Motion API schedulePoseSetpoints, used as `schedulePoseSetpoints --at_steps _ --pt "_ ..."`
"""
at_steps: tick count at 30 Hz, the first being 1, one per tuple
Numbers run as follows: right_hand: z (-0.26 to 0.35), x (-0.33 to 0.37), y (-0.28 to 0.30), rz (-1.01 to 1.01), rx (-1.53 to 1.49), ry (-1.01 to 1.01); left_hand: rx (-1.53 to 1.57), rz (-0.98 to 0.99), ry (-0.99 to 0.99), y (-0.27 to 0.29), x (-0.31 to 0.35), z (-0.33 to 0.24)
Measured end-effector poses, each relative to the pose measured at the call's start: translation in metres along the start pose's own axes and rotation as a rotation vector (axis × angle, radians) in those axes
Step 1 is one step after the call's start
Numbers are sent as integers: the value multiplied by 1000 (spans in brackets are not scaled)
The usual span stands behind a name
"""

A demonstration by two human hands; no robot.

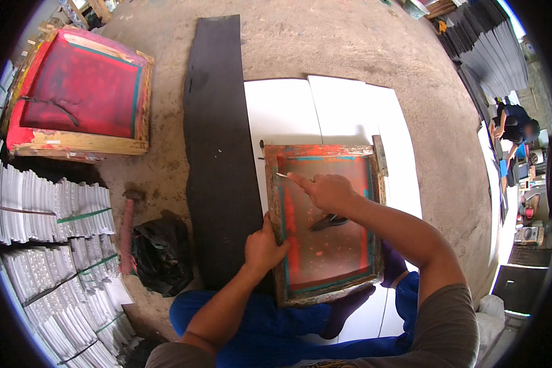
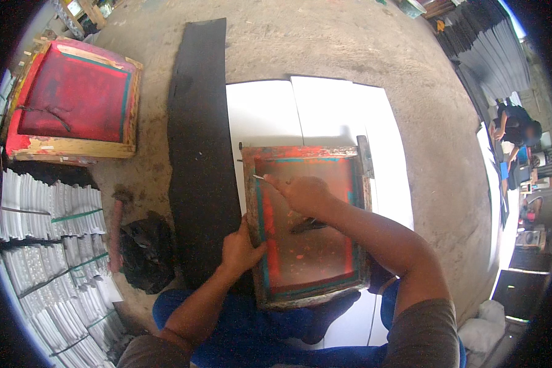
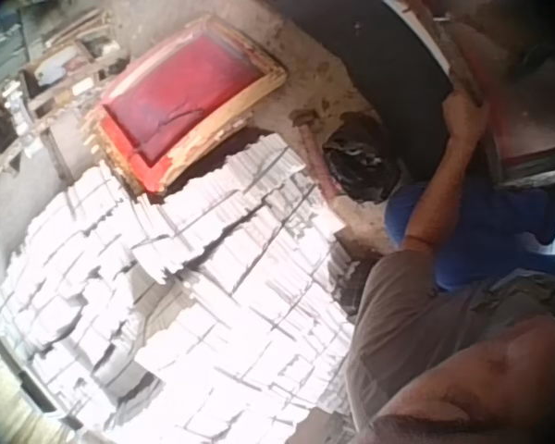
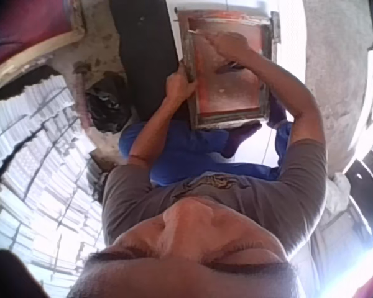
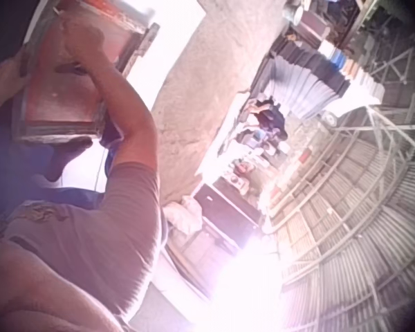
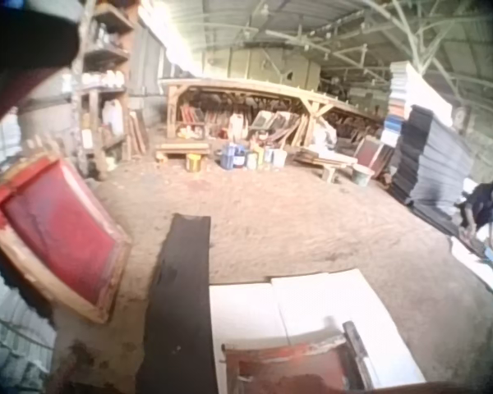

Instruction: The person sits on the floor and uses a squeegee to pull red ink across a screen printing frame onto a white sheet. The person repeatedly repositions the frame and applies ink to the screen to continue printing.

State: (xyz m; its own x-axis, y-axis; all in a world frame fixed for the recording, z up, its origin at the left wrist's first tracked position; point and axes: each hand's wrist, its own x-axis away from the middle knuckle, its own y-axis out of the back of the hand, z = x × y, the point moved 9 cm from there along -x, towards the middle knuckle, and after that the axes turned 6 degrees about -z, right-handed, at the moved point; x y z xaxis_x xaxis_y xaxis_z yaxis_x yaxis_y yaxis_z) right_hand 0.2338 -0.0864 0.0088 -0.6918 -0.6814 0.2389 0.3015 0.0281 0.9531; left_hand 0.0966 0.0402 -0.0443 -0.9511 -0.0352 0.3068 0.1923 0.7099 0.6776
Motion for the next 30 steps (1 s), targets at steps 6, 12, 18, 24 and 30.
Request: schedulePoseSetpoints --at_steps 6,12,18,24,30 --pt "-13 -4 -28 176 -779 -261 -3 8 -6 0 0 0" --pt "-9 -8 -24 -105 -718 -71 13 57 9 4 0 -3" --pt "-14 9 33 -70 -402 -220 6 118 57 2 0 0" --pt "-12 5 19 -74 -197 -166 28 78 40 2 -1 -2" --pt "-8 3 13 -46 -221 -173 14 75 51 3 0 0"
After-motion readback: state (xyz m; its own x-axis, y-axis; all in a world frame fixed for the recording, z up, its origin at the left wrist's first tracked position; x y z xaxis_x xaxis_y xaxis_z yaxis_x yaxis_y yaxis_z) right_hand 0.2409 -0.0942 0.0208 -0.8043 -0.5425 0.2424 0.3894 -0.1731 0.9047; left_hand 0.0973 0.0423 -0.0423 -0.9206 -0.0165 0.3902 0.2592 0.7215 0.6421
